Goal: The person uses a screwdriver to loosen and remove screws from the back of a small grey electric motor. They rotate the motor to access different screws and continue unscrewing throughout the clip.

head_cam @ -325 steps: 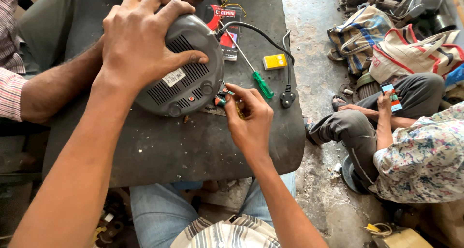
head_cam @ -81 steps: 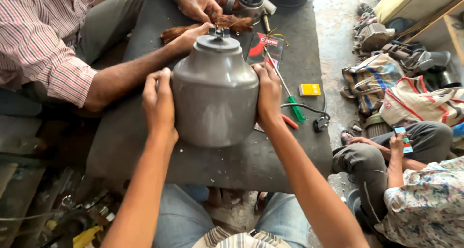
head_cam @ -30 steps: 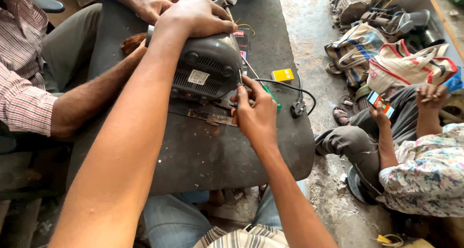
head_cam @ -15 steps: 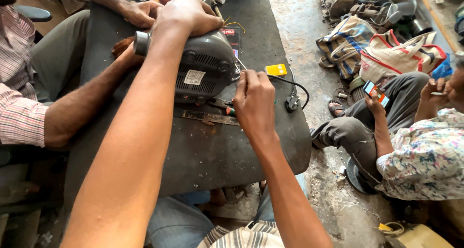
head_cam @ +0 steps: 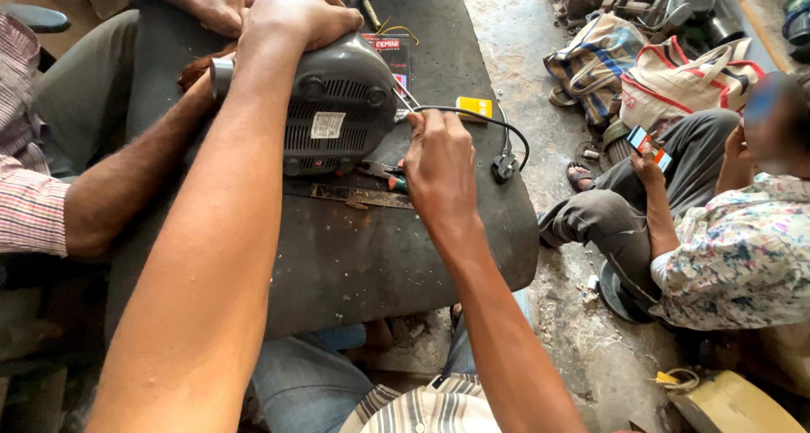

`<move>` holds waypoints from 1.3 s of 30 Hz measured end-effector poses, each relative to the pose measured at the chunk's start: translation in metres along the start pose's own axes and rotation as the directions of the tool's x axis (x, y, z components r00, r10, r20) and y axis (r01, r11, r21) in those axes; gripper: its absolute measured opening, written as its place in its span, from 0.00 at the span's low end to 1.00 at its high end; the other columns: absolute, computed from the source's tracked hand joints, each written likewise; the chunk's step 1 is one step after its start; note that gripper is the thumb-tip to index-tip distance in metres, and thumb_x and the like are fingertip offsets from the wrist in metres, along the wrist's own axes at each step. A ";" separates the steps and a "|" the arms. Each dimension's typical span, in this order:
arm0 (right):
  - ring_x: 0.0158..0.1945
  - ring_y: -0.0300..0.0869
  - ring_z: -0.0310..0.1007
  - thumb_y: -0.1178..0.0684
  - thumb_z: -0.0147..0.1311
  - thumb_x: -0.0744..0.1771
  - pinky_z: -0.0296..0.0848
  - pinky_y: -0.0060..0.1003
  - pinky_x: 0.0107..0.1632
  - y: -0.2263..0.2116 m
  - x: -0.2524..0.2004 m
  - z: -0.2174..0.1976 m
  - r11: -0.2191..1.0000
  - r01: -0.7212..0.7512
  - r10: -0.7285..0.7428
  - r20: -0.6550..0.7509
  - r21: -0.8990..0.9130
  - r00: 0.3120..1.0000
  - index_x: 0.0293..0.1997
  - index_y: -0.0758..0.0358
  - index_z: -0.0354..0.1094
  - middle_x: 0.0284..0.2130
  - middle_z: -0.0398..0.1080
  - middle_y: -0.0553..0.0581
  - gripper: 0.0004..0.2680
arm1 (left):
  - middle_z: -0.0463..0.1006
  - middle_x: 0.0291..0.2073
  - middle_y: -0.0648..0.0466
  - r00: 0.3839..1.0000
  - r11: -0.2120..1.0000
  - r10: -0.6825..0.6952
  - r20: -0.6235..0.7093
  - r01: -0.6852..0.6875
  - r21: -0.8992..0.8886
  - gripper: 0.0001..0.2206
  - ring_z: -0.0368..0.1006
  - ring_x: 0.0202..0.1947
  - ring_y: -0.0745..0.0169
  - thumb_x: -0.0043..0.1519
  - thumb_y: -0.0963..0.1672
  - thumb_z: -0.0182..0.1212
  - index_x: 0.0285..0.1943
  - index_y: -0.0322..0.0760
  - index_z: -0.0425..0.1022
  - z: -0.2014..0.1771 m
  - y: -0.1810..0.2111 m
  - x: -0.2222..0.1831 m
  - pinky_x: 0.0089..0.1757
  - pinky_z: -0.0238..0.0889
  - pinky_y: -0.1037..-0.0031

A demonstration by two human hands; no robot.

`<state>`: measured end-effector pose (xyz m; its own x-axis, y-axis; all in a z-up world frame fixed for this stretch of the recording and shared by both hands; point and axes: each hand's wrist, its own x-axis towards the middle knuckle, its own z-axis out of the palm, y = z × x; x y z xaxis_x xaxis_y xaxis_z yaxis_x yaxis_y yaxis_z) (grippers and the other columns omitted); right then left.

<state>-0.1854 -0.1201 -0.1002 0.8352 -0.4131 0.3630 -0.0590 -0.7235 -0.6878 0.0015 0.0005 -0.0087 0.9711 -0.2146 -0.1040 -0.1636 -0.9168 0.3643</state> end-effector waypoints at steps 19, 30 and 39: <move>0.38 0.55 0.76 0.58 0.59 0.67 0.72 0.49 0.39 -0.003 0.001 -0.008 0.979 0.206 -0.204 -0.219 -0.013 0.954 0.45 0.66 0.72 0.41 0.70 0.66 0.05 | 0.75 0.61 0.58 0.997 0.997 -0.071 -0.008 0.071 -0.016 0.19 0.68 0.63 0.52 0.54 0.57 0.63 0.57 0.73 0.79 -0.007 0.016 -0.020 0.65 0.52 0.58; 0.41 0.54 0.76 0.58 0.58 0.70 0.73 0.48 0.45 0.010 -0.010 -0.012 0.973 0.215 -0.184 -0.279 0.084 0.943 0.48 0.67 0.73 0.40 0.73 0.66 0.05 | 0.77 0.58 0.55 0.999 0.994 -0.015 -0.041 0.019 0.105 0.17 0.69 0.63 0.56 0.56 0.59 0.60 0.53 0.69 0.83 0.000 0.015 -0.005 0.64 0.55 0.56; 0.32 0.43 0.81 0.55 0.59 0.67 0.78 0.38 0.34 0.009 -0.019 -0.016 0.925 -0.132 0.173 -0.086 0.356 0.981 0.48 0.65 0.73 0.34 0.78 0.59 0.08 | 0.75 0.60 0.53 0.999 0.991 0.036 -0.023 -0.033 0.128 0.20 0.70 0.60 0.51 0.53 0.60 0.63 0.54 0.72 0.81 0.008 0.014 0.003 0.60 0.60 0.59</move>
<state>-0.2104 -0.1271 -0.1034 0.7623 -0.5780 0.2912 0.0302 -0.4177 -0.9081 0.0008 -0.0156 -0.0108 0.9683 -0.2397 -0.0697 -0.2161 -0.9448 0.2464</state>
